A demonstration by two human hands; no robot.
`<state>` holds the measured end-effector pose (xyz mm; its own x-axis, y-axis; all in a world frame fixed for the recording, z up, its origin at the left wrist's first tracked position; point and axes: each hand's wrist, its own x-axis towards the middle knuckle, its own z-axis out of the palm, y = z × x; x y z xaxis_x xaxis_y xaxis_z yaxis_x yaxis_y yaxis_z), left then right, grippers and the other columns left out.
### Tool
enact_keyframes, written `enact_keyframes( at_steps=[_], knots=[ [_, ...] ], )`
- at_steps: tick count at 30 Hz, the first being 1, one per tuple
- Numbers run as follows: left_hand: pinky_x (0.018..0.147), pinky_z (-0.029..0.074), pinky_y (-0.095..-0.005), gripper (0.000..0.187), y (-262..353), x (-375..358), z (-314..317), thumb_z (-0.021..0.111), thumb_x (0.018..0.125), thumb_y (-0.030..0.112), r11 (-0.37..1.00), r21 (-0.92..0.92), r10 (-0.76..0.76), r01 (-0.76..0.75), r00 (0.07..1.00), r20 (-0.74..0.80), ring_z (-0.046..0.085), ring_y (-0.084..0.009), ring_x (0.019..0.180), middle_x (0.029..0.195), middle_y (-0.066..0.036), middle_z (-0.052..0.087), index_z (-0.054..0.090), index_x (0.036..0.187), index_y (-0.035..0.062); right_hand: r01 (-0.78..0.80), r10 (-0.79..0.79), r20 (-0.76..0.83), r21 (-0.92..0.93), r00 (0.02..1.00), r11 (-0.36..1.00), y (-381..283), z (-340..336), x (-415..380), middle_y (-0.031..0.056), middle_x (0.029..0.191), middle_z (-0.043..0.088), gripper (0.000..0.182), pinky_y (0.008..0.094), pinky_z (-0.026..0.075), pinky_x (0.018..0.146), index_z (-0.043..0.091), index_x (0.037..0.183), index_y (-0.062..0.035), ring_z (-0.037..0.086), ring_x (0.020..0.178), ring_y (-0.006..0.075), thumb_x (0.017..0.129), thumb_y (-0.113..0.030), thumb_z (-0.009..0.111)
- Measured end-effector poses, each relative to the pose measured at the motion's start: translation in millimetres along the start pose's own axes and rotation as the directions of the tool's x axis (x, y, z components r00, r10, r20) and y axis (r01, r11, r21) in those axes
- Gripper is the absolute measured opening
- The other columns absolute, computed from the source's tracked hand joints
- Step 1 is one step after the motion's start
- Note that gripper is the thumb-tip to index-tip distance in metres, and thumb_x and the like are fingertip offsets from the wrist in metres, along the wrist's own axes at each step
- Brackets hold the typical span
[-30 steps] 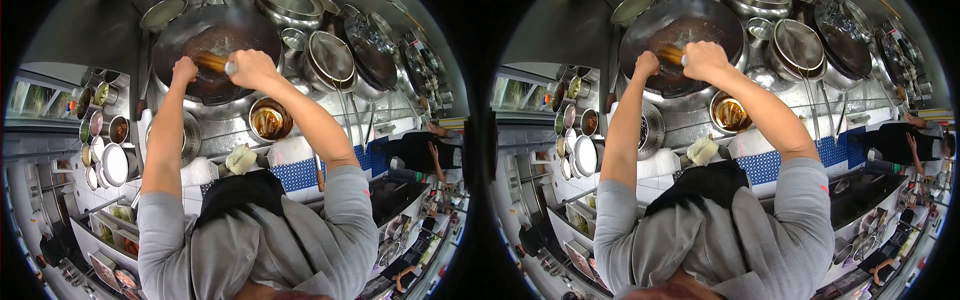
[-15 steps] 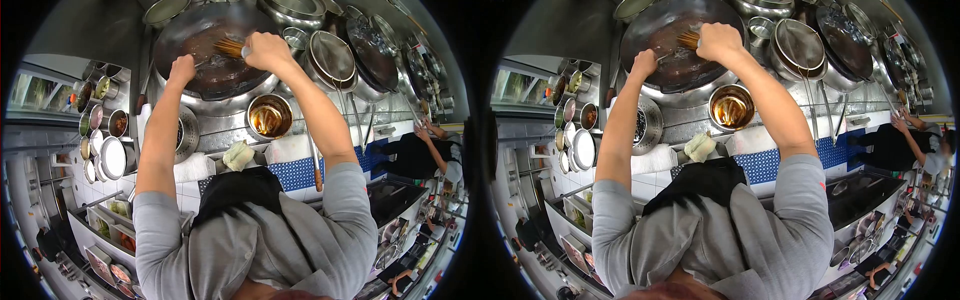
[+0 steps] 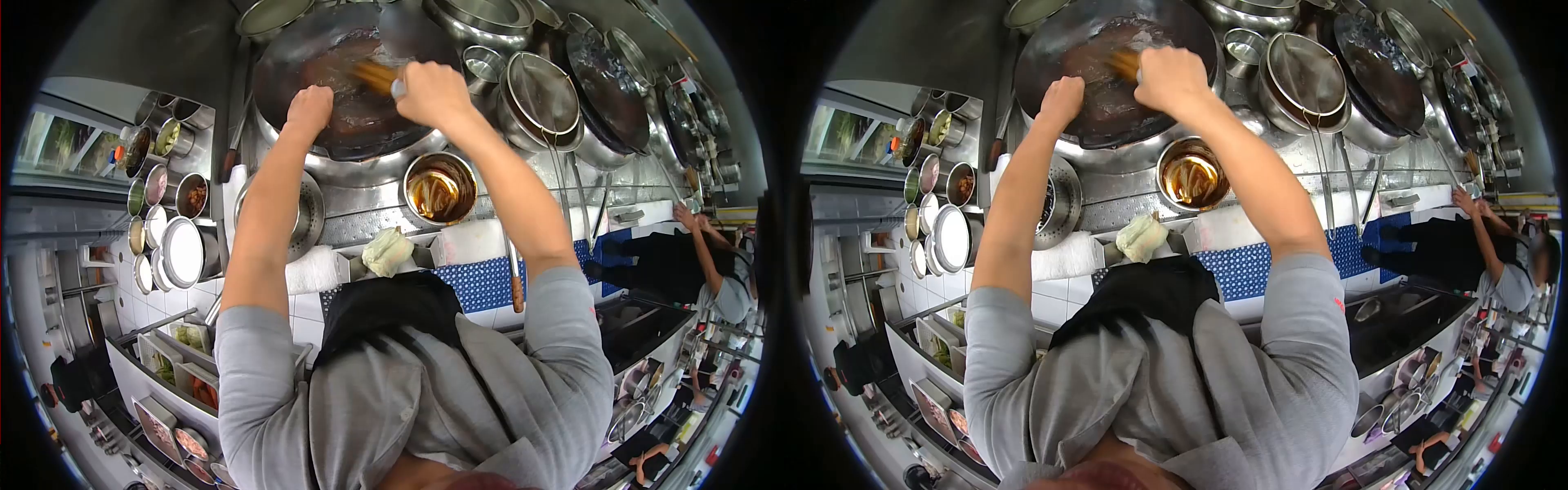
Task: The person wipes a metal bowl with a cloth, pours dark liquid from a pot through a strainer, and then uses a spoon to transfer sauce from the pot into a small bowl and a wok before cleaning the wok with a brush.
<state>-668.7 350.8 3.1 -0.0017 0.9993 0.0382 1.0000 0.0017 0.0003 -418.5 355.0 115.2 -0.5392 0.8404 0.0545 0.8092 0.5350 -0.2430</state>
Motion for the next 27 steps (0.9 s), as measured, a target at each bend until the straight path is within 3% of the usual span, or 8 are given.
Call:
enact_keyframes(
  at_steps=[2, 5, 10, 14, 17, 19, 24, 27],
  knots=[
    [0.090, 0.055, -0.0478, 0.023, -1, 7, 9, 0.057, 0.087, 0.012, 0.989, -0.074, -0.126, 0.125, 0.992, 0.001, 0.069, -0.0428, 0.100, 0.102, -0.029, 0.070, 0.072, 0.097, -0.0014, 0.065, -0.055, -0.067, 0.166, 0.996, 0.984, 7, 24, -4, 0.0205, 0.094, 0.074, 0.030, 0.0450, 0.058, 0.082, 0.076, 0.102, -0.0093, 0.072, 0.090, 0.0387, 0.074, -0.019, 0.069],
    [0.096, 0.052, -0.0478, 0.029, -6, 6, 15, 0.056, 0.087, 0.016, 0.869, -0.299, -0.377, 0.394, 0.919, 0.114, 0.066, -0.0439, 0.109, 0.111, -0.030, 0.068, 0.072, 0.104, -0.0025, -0.014, 0.015, -0.005, 0.070, 1.000, 0.997, 23, 36, 13, 0.0219, 0.095, 0.073, 0.033, 0.0469, 0.057, 0.085, 0.075, 0.105, -0.0097, 0.071, 0.092, 0.0391, 0.074, -0.019, 0.069],
    [0.099, 0.050, -0.0469, 0.036, -19, 25, 16, 0.058, 0.085, 0.020, 0.825, -0.289, -0.419, 0.486, 0.869, 0.264, 0.063, -0.0421, 0.116, 0.119, -0.028, 0.066, 0.071, 0.110, -0.0019, 0.119, -0.114, -0.047, 0.145, 0.992, 0.982, 14, 31, -9, 0.0217, 0.094, 0.073, 0.036, 0.0458, 0.058, 0.084, 0.074, 0.108, -0.0090, 0.072, 0.091, 0.0385, 0.073, -0.018, 0.070],
    [0.098, 0.051, -0.0473, 0.034, -20, 20, 16, 0.058, 0.085, 0.018, 0.831, -0.265, -0.438, 0.488, 0.869, 0.228, 0.063, -0.0418, 0.115, 0.119, -0.027, 0.067, 0.071, 0.109, -0.0024, -0.055, 0.055, 0.008, 0.006, 0.998, 0.998, 34, 21, 17, 0.0202, 0.096, 0.074, 0.035, 0.0458, 0.057, 0.085, 0.074, 0.106, -0.0087, 0.072, 0.093, 0.0381, 0.074, -0.023, 0.071],
    [0.097, 0.051, -0.0481, 0.034, -28, 28, 21, 0.058, 0.085, 0.019, 0.839, -0.308, -0.363, 0.449, 0.883, 0.299, 0.064, -0.0420, 0.114, 0.118, -0.028, 0.067, 0.071, 0.108, -0.0029, 0.060, -0.061, 0.003, 0.192, 0.998, 0.980, 32, 25, -3, 0.0198, 0.098, 0.074, 0.033, 0.0457, 0.057, 0.088, 0.075, 0.105, -0.0110, 0.071, 0.096, 0.0379, 0.075, -0.023, 0.071],
    [0.097, 0.051, -0.0487, 0.032, -24, 18, 26, 0.058, 0.085, 0.019, 0.855, -0.288, -0.389, 0.431, 0.901, 0.191, 0.064, -0.0424, 0.112, 0.115, -0.028, 0.068, 0.072, 0.105, -0.0024, -0.016, 0.013, 0.042, 0.061, 0.999, 0.998, 44, 28, 7, 0.0199, 0.102, 0.073, 0.034, 0.0443, 0.056, 0.091, 0.075, 0.108, -0.0130, 0.071, 0.099, 0.0368, 0.076, -0.022, 0.068],
    [0.095, 0.052, -0.0478, 0.024, -22, 13, 11, 0.058, 0.085, 0.021, 0.886, -0.316, -0.366, 0.338, 0.930, -0.033, 0.067, -0.0419, 0.104, 0.102, -0.025, 0.072, 0.076, 0.094, 0.0067, -0.073, 0.078, -0.049, 0.087, 0.996, 0.993, 48, -10, 9, 0.0186, 0.101, 0.074, 0.036, 0.0444, 0.056, 0.088, 0.076, 0.108, -0.0141, 0.071, 0.097, 0.0358, 0.075, -0.027, 0.070],
    [0.093, 0.053, -0.0453, 0.022, -13, 12, 1, 0.058, 0.086, 0.021, 0.798, -0.454, -0.408, 0.397, 0.910, 0.078, 0.070, -0.0388, 0.098, 0.092, -0.022, 0.073, 0.076, 0.090, 0.0098, 0.024, -0.019, -0.036, 0.152, 0.999, 0.988, 42, 7, 3, 0.0183, 0.100, 0.074, 0.036, 0.0442, 0.056, 0.088, 0.076, 0.108, -0.0141, 0.071, 0.095, 0.0372, 0.075, -0.027, 0.070]
  ],
)
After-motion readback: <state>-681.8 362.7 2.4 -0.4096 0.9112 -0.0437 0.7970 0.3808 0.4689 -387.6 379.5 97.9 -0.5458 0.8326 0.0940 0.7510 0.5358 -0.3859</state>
